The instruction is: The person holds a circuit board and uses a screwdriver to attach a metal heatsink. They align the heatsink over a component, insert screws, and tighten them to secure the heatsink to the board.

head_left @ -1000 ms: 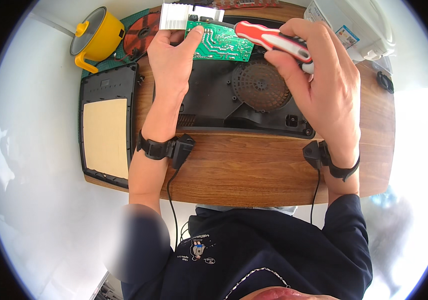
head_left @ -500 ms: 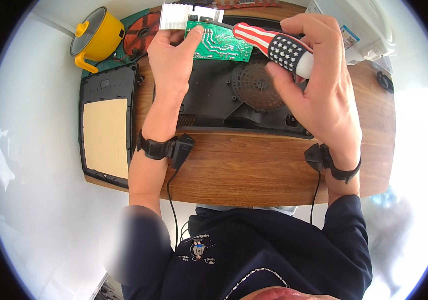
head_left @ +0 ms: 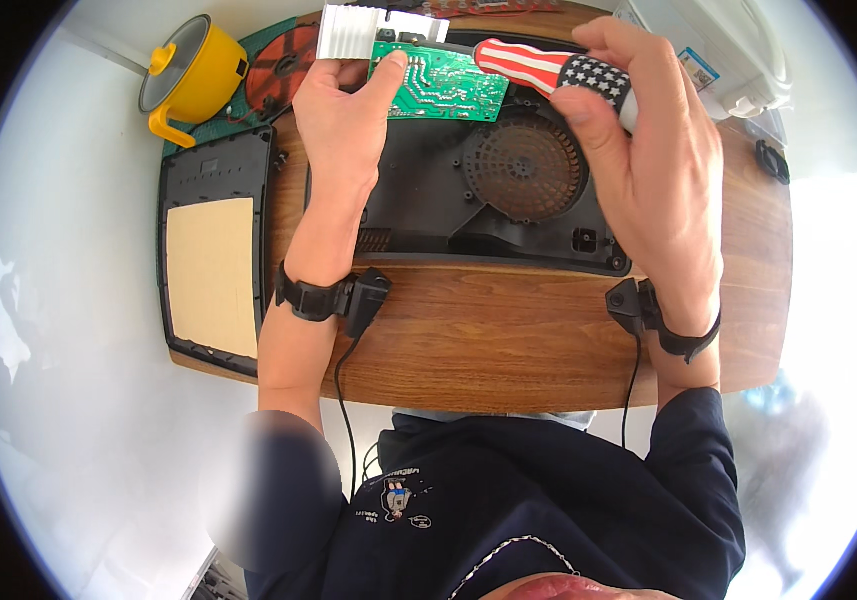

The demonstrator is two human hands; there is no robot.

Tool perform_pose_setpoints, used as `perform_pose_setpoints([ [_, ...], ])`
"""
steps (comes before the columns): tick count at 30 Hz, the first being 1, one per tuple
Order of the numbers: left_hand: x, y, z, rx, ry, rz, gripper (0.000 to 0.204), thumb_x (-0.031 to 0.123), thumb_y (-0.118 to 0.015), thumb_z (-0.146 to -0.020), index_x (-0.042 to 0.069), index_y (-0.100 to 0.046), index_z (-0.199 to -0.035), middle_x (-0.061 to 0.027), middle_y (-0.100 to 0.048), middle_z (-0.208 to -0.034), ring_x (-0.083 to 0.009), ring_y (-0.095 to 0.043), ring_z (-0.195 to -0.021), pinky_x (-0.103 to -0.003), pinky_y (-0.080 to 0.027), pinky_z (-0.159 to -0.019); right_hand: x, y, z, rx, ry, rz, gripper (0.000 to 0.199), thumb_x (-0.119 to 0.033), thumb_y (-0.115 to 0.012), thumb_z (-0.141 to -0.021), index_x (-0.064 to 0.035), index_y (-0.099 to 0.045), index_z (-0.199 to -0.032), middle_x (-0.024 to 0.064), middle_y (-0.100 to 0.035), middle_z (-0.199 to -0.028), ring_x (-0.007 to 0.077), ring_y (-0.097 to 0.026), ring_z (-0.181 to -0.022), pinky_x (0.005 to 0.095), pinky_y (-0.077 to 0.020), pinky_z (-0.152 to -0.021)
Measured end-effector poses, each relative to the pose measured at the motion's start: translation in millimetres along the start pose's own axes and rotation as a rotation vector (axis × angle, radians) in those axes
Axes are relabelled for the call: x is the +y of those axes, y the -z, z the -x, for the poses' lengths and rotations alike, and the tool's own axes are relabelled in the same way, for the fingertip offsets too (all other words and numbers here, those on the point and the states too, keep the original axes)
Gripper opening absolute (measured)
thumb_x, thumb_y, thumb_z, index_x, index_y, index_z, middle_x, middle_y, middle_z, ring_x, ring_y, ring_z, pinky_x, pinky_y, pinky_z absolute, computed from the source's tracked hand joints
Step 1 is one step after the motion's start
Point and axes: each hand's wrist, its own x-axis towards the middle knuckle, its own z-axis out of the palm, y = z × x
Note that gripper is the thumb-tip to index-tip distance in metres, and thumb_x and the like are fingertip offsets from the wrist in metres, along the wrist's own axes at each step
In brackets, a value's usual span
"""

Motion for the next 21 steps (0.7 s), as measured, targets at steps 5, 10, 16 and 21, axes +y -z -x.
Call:
perform_pose_setpoints([
  [5,-2,3,0,-0.007,-0.016,0.011,0.038,0.008,-0.081,-0.091,-0.004,-0.068,-0.124,-0.0088,-0.075,-0.107,-0.0087,-0.066,-0.095,-0.026,-0.049,-0.089,-10,1,4,-0.029,-0.126,-0.099,0.045,-0.018,-0.078,-0.094,-0.0042,-0.056,-0.131,0.0136,-0.066,-0.112,0.0306,-0.067,-0.095,0.0371,-0.055,-0.08],
  [10,-2,1,0,-0.005,-0.004,0.028,0.038,0.007,-0.081,-0.09,-0.004,-0.068,-0.124,-0.0083,-0.075,-0.107,-0.0086,-0.066,-0.096,-0.026,-0.049,-0.088,-9,2,4,-0.041,-0.096,-0.118,0.047,-0.02,-0.078,-0.094,-0.0052,-0.055,-0.133,0.0125,-0.066,-0.11,0.027,-0.068,-0.097,0.0356,-0.0553,-0.076],
  [16,-2,1,1,-0.016,0.003,0.021,0.038,0.007,-0.081,-0.09,-0.003,-0.068,-0.124,-0.0086,-0.075,-0.108,-0.0087,-0.066,-0.096,-0.026,-0.05,-0.088,-6,1,5,-0.046,-0.117,-0.115,0.048,-0.013,-0.08,-0.091,-0.0062,-0.058,-0.133,0.011,-0.067,-0.108,0.0267,-0.068,-0.098,0.036,-0.0552,-0.08],
  [21,-2,1,1,-0.005,-0.027,0.024,0.038,0.007,-0.081,-0.09,-0.004,-0.068,-0.124,-0.0088,-0.075,-0.108,-0.0091,-0.066,-0.096,-0.026,-0.05,-0.088,-4,-3,1,0.053,0.045,-0.083,0.042,-0.021,-0.08,-0.093,-0.0063,-0.062,-0.127,0.0098,-0.069,-0.102,0.026,-0.068,-0.091,0.0355,-0.0555,-0.079],
])
